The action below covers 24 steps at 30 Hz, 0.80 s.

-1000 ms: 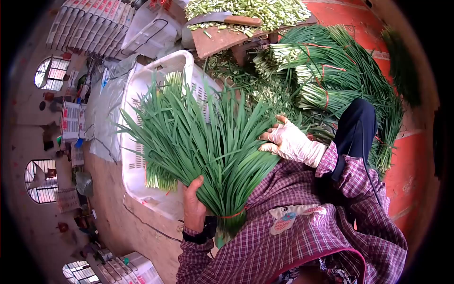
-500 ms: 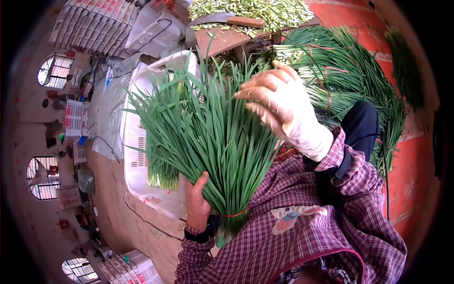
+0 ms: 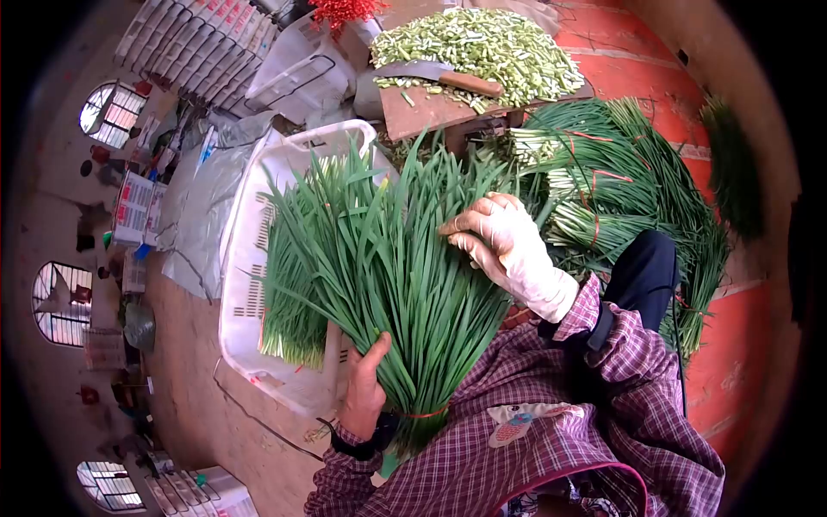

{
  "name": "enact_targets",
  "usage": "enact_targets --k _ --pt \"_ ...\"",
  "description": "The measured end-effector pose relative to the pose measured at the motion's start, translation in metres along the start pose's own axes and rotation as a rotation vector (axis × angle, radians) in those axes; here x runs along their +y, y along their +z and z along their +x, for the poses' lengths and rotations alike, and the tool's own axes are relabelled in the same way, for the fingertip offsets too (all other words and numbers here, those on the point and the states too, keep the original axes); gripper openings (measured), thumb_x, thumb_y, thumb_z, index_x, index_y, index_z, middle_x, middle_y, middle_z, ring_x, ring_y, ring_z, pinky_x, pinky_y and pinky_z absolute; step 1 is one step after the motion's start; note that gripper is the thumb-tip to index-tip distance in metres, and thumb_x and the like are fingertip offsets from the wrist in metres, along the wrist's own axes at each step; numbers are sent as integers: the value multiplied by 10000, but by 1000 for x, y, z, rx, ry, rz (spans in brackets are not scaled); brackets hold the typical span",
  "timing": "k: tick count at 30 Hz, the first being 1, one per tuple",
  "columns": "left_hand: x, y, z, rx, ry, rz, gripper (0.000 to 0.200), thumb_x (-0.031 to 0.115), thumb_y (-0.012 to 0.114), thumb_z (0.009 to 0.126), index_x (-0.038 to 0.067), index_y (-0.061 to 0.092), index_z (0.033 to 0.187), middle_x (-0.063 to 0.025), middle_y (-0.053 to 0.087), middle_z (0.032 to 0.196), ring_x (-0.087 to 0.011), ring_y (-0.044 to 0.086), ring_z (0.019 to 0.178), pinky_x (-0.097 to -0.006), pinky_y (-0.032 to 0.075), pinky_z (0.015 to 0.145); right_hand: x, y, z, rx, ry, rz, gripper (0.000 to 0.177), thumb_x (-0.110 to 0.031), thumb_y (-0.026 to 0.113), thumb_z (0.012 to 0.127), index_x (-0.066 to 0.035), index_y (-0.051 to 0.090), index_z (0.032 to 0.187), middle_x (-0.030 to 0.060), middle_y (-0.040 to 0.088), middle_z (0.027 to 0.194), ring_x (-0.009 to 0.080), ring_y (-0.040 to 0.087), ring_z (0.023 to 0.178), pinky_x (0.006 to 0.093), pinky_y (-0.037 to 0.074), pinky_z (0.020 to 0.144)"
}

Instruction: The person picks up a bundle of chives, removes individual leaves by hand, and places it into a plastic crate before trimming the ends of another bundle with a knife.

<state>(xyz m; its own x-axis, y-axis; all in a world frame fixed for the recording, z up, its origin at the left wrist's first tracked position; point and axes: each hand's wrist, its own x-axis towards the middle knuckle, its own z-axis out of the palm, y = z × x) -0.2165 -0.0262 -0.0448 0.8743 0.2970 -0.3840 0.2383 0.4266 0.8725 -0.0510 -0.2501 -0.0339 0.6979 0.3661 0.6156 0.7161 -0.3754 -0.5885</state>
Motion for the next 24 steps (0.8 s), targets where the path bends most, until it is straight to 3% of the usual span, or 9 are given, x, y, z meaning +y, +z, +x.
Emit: enact_targets --k 1,3,4,7,12,15,19,21,24 --pt "0 1 1 -11 8 -5 320 98 609 927 9 566 1231 -65 636 1117 -173 632 950 -334 523 819 0 -3 8 75 -13 47 86 -146 659 886 -116 687 962 46 601 827 221 586 773 337 473 837" --pt "0 2 1 -7 31 79 302 88 613 916 -1 584 1204 -66 650 1087 -168 640 929 -327 525 804 -15 -11 22 12 348 588 95 -111 631 927 -77 683 999 27 606 809 119 580 689 260 493 701" --pt "0 5 1 -12 35 75 302 88 613 916 -1 584 1204 -66 650 1087 -168 640 929 -327 525 804 -17 -7 27 55 395 740 128 -111 626 944 -26 673 1028 8 616 830 43 548 676 197 470 624" --pt "2 12 -2 10 58 76 275 81 619 907 -8 609 1166 -71 664 1055 -167 647 903 -324 526 790 -24 -3 41 -1 492 998 161 -123 651 930 2 670 1030 3 628 830 48 537 678 205 471 642" --pt "-1 10 -2 -12 53 102 266 96 633 897 -9 628 1141 -77 674 1042 -168 651 894 -314 524 792 -20 20 49 -57 486 979 198 -129 672 915 34 666 1027 10 654 805 53 551 672 206 467 639" --pt "5 15 -5 -40 45 135 276 100 641 895 -7 625 1149 -77 672 1058 -167 649 908 -308 521 795 -18 36 54 71 493 1141 178 -137 681 907 32 669 962 8 641 761 51 564 659 212 471 619" --pt "3 14 -2 -39 32 104 274 97 646 895 -1 623 1149 -69 666 1054 -163 643 908 -304 516 796 -21 24 62 114 358 701 160 -132 705 873 16 644 861 47 609 692 67 564 585 225 460 558" --pt "-1 8 -2 2 28 70 279 93 643 900 0 609 1161 -60 657 1055 -163 635 902 -310 515 799 -2 28 67 326 262 548 152 -135 693 884 6 651 848 22 615 696 58 562 592 230 458 545" --pt "-10 -20 6 2 -10 -5 355 90 607 932 21 524 1270 -68 606 1169 -190 606 1014 -339 511 880 39 -27 79 520 396 847 122 -131 662 912 -24 673 970 1 638 785 63 566 669 215 464 613"
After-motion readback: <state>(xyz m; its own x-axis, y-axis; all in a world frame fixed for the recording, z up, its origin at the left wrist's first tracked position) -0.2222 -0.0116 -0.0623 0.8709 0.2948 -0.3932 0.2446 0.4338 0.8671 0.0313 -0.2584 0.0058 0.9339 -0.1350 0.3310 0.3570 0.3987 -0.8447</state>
